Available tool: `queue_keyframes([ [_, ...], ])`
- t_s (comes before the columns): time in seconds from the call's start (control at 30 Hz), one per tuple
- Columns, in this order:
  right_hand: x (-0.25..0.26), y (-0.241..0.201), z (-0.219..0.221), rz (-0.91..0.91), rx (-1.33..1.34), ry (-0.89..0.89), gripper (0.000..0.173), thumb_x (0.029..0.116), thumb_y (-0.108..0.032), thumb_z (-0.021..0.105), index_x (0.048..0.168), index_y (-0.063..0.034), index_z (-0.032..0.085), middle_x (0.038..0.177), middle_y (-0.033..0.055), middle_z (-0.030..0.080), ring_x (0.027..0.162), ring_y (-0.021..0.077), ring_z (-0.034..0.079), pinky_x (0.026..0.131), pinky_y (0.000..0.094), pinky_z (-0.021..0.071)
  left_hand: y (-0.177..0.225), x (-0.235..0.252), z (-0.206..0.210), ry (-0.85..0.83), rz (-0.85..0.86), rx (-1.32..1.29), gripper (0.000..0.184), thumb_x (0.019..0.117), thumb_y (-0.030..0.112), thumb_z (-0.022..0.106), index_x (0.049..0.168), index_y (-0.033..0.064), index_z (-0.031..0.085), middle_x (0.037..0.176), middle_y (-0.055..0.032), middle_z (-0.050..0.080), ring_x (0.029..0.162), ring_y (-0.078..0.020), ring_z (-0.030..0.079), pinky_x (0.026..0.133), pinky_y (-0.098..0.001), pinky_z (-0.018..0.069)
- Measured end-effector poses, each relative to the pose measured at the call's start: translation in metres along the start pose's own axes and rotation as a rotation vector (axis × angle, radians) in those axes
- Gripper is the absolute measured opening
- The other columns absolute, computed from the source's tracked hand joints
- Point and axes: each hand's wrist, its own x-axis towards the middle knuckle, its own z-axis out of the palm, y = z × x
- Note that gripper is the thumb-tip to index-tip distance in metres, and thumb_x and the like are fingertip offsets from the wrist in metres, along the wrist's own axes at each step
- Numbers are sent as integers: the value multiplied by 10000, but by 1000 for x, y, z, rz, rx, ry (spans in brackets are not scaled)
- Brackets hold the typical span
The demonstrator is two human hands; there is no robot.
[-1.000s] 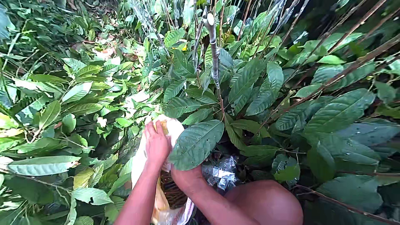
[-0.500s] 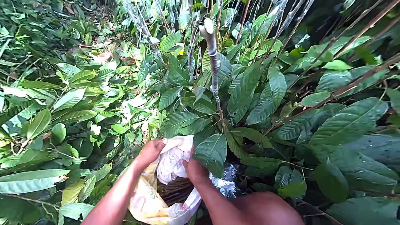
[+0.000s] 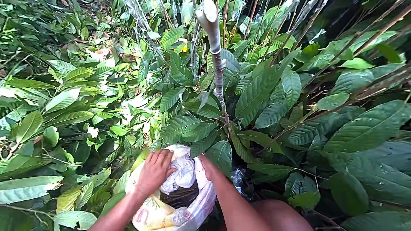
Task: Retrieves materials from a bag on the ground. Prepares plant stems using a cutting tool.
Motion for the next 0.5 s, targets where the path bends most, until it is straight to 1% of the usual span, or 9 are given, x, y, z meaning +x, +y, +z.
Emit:
queue_keyframes([
  [0.1, 14, 5, -5, 74, 75, -123, 433, 1106, -305, 444, 1467, -69, 480, 1441, 158, 535, 1302, 232, 520, 1075, 436, 429, -25, 3, 9, -246, -182, -234, 519, 995, 433, 627, 1309, 19, 646, 1149, -252, 684, 1061, -453, 675, 912, -618, 535],
  [0.17, 10, 3, -6, 102, 111, -174, 384, 1102, -282, 449, 1419, -74, 510, 1340, 128, 583, 1197, 192, 565, 1004, 397, 469, -51, 11, 7, -440, -279, -521, 455, 1010, 393, 626, 1211, -9, 698, 1121, -234, 714, 1066, -388, 698, 961, -593, 528],
  [0.2, 9, 2, -7, 115, 125, -184, 356, 1097, -268, 458, 1393, -79, 518, 1282, 111, 599, 1139, 175, 580, 965, 381, 486, -61, 16, 8, -501, -327, -664, 415, 1013, 364, 626, 1109, -30, 715, 1022, -212, 722, 979, -333, 704, 916, -562, 534],
  [0.27, 11, 2, -11, 104, 128, -199, 350, 1086, -260, 489, 1390, -92, 524, 1259, 95, 616, 1122, 164, 594, 963, 378, 497, -77, 25, 20, -578, -404, -915, 355, 1018, 331, 590, 927, 0, 681, 786, -64, 633, 731, -145, 600, 732, -401, 510],
  [0.33, 14, 8, -14, -25, 29, -217, 398, 1101, -262, 458, 1436, -48, 475, 1346, 139, 581, 1203, 182, 566, 1004, 368, 478, -82, 31, 40, -589, -535, -1186, 249, 1008, 280, 563, 858, 100, 646, 701, 87, 599, 636, 1, 569, 647, -241, 510],
  [0.4, 18, 11, -2, -265, -96, -47, 365, 1098, -110, 427, 1396, 99, 452, 1337, 257, 559, 1201, 240, 565, 987, 334, 493, -72, 39, 54, -523, -722, -1361, 207, 1050, 216, 526, 950, 79, 645, 773, 62, 641, 694, -18, 613, 700, -252, 552],
  [0.43, 10, -5, 21, -231, -89, 158, 374, 1060, 11, 457, 1419, 118, 460, 1401, 256, 561, 1245, 237, 567, 1043, 326, 453, -64, 46, 58, -458, -819, -1409, 202, 1067, 197, 513, 1021, 56, 651, 835, 29, 672, 747, -44, 643, 745, -278, 571],
  [0.47, 8, -14, 28, -235, -200, 181, 444, 1022, 73, 496, 1458, 106, 421, 1477, 186, 527, 1296, 155, 523, 1090, 261, 393, -56, 51, 60, -392, -917, -1463, 203, 1080, 180, 497, 1108, 37, 638, 911, -10, 689, 811, -78, 664, 792, -305, 580],
  [0.5, 18, 4, 16, -490, -398, 89, 522, 957, 26, 652, 1416, 147, 435, 1468, 197, 525, 1300, 107, 522, 1063, 182, 396, -47, 55, 61, -325, -1018, -1509, 230, 1086, 175, 486, 1189, 25, 626, 969, -48, 706, 851, -110, 683, 810, -328, 590],
])
